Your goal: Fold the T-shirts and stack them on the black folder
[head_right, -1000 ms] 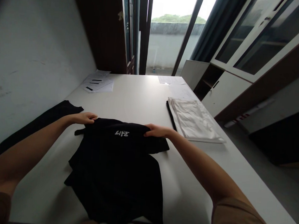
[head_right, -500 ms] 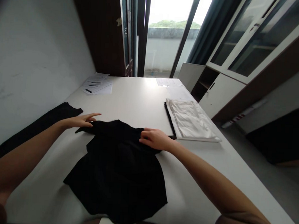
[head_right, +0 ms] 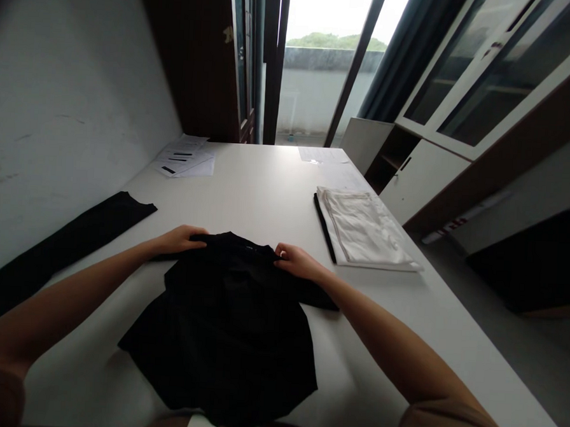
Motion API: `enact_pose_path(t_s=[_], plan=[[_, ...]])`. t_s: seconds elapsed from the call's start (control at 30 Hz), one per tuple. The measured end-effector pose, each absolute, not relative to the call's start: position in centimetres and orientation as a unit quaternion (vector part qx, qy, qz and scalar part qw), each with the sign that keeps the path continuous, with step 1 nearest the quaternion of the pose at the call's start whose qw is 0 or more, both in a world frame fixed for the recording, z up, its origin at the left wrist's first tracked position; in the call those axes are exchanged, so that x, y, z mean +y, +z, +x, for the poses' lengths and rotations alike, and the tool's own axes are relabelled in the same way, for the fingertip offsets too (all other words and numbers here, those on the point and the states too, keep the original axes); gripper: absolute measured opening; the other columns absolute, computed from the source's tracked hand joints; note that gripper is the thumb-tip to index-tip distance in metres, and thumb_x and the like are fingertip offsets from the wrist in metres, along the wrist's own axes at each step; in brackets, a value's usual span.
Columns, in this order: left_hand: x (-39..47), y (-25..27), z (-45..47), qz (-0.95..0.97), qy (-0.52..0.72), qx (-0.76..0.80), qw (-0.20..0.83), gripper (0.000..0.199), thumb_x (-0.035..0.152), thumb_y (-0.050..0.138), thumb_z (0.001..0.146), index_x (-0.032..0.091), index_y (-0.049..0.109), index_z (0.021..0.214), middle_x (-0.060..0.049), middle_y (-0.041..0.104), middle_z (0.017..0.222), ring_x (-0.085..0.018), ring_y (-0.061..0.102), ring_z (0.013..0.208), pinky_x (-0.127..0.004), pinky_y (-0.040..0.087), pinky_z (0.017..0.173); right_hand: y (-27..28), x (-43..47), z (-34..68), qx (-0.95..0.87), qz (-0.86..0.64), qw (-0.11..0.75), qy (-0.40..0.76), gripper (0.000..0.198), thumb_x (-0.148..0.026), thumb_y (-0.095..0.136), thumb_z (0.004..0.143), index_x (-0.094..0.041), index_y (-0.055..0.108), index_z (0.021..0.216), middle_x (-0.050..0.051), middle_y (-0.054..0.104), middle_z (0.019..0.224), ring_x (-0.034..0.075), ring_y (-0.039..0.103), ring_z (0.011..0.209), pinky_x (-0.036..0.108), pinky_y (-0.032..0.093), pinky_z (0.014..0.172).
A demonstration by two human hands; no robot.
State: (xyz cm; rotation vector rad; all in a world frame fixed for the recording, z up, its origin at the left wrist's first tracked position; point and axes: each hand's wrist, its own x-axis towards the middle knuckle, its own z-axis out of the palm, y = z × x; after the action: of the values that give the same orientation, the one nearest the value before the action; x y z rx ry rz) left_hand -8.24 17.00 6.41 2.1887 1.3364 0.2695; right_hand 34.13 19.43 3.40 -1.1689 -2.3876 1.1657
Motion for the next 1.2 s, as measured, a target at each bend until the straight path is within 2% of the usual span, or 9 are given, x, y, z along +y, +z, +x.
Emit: enact_pose_path(t_s=[0.1,0.23,0.37,0.47,0.63,0.83,0.93,1.0,1.2], plan=[[18.5,7.4,-9.8,0.809,0.141,0.503,0.268,0.04,0.053,0.058,0.093,0.022,0.074,0.112,-0.002,0.077,0.106,-0.022,0.069,0.096,-0.029,0.049,0.088,4.7,21.6,34.8,-0.795,-0.374,0.175,0.444,0.026,-0.044,0.063,0.087,-0.022,0.048,0.087,-0.004,0.052,0.073,0.013,0.044,0.065,0.024,0.035,0.06],[22.0,8.2,-11.2,0.797,0.164,0.545,0.201,0.037,0.051,0.057,0.093,0.022,0.076,0.102,-0.002,0.077,0.095,-0.021,0.068,0.089,-0.029,0.048,0.082,6.5,26.0,34.7,-0.788,-0.397,0.198,0.427,0.026,-0.046,0.061,0.088,-0.023,0.048,0.091,-0.004,0.055,0.075,0.011,0.041,0.06,0.024,0.031,0.055],[26.6,8.0,-11.3,0.761,0.175,0.619,0.086,0.032,0.046,0.057,0.092,0.023,0.075,0.104,-0.006,0.075,0.099,-0.025,0.066,0.092,-0.035,0.047,0.085,7.6,31.7,32.8,-0.845,-0.417,0.166,0.291,0.021,-0.037,0.063,0.089,-0.022,0.056,0.102,-0.001,0.066,0.083,0.014,0.053,0.067,0.025,0.039,0.063],[29.9,7.1,-10.9,0.73,0.153,0.665,0.023,0.029,0.039,0.056,0.093,0.022,0.072,0.109,-0.01,0.072,0.109,-0.029,0.062,0.103,-0.039,0.046,0.094,7.6,35.8,30.7,-0.872,-0.447,0.126,0.158,0.027,-0.03,0.063,0.091,-0.022,0.063,0.116,0.005,0.072,0.099,0.02,0.063,0.086,0.028,0.044,0.077],[33.9,5.2,-9.3,0.679,0.147,0.719,-0.022,0.029,0.033,0.053,0.094,0.021,0.069,0.115,-0.015,0.064,0.124,-0.036,0.049,0.123,-0.049,0.039,0.106,5.8,40.7,27.4,-0.878,-0.476,0.044,0.026,0.032,-0.033,0.059,0.097,-0.023,0.067,0.125,0.012,0.072,0.116,0.028,0.065,0.107,0.034,0.045,0.089],[33.8,3.0,-5.9,0.641,0.155,0.749,-0.06,0.045,0.031,0.049,0.096,0.017,0.056,0.138,-0.019,0.052,0.142,-0.037,0.043,0.132,-0.052,0.035,0.111,3.0,43.3,27.2,-0.797,-0.581,0.096,0.135,0.042,-0.047,0.053,0.102,-0.021,0.063,0.133,0.012,0.071,0.123,0.023,0.066,0.108,0.028,0.046,0.09],[31.1,1.3,-3.7,0.712,0.125,0.69,-0.041,0.045,0.038,0.051,0.097,0.02,0.06,0.137,-0.015,0.051,0.147,-0.033,0.041,0.138,-0.049,0.03,0.118,2.1,43.2,30.1,-0.78,-0.593,0.098,0.173,0.045,-0.049,0.059,0.099,-0.02,0.063,0.133,0.012,0.072,0.121,0.022,0.067,0.103,0.027,0.047,0.088],[29.3,0.0,-2.6,0.74,0.091,0.667,0.0,0.051,0.047,0.049,0.098,0.022,0.058,0.141,-0.014,0.047,0.154,-0.034,0.037,0.143,-0.053,0.026,0.12,1.8,43.0,32.5,-0.774,-0.596,0.081,0.195,0.043,-0.048,0.064,0.096,-0.019,0.068,0.126,0.011,0.074,0.112,0.021,0.068,0.094,0.027,0.048,0.083],[27.9,-2.4,-1.4,0.704,0.036,0.706,0.072,0.073,0.067,0.029,0.1,0.032,0.027,0.164,-0.008,0.013,0.173,-0.039,0.007,0.158,-0.074,0.006,0.119,1.9,42.4,35.9,-0.785,-0.577,-0.052,0.221,0.029,-0.042,0.066,0.093,-0.016,0.077,0.097,0.006,0.073,0.084,0.021,0.066,0.078,0.027,0.046,0.067]])
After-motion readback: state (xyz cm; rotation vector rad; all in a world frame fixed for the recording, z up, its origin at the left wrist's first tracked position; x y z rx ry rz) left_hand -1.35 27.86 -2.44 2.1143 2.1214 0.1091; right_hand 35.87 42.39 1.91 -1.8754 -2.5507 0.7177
